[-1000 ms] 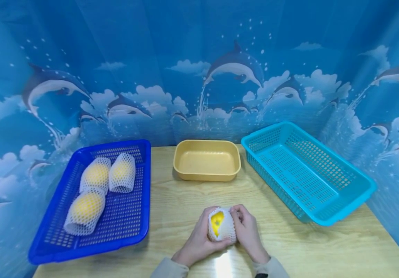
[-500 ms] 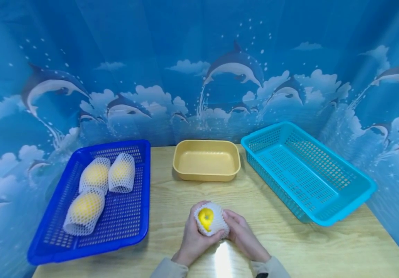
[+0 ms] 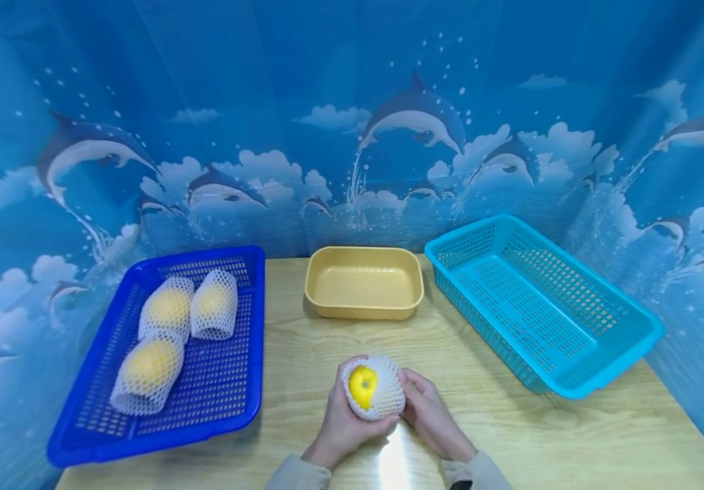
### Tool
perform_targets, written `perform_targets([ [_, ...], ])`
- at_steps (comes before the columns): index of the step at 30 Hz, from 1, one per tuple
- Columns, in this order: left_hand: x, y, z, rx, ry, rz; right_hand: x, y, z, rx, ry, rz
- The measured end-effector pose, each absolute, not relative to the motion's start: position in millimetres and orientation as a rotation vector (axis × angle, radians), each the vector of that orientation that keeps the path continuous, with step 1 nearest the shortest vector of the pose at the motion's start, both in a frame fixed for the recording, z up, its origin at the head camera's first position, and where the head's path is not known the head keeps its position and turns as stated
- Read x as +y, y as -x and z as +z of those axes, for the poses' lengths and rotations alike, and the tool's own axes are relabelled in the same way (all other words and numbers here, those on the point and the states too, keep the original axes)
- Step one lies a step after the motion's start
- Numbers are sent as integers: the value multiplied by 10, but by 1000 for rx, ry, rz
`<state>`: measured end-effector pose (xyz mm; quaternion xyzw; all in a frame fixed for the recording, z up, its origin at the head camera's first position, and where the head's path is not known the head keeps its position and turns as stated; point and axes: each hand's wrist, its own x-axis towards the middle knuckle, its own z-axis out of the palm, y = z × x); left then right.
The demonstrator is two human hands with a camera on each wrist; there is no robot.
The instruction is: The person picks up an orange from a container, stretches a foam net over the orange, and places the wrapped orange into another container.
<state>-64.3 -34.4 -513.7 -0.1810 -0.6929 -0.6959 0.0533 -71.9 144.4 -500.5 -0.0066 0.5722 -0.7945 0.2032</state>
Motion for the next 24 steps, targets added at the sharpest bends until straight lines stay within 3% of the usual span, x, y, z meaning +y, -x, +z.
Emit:
perform_targets([
  [16, -352, 643, -5147, -2071, 415, -2114, 1380, 714, -5071, 2396, 46, -2090],
  [24, -345, 671, -5115, -1949, 385, -2423, 1442, 703, -5100, 2283, 480, -2187],
])
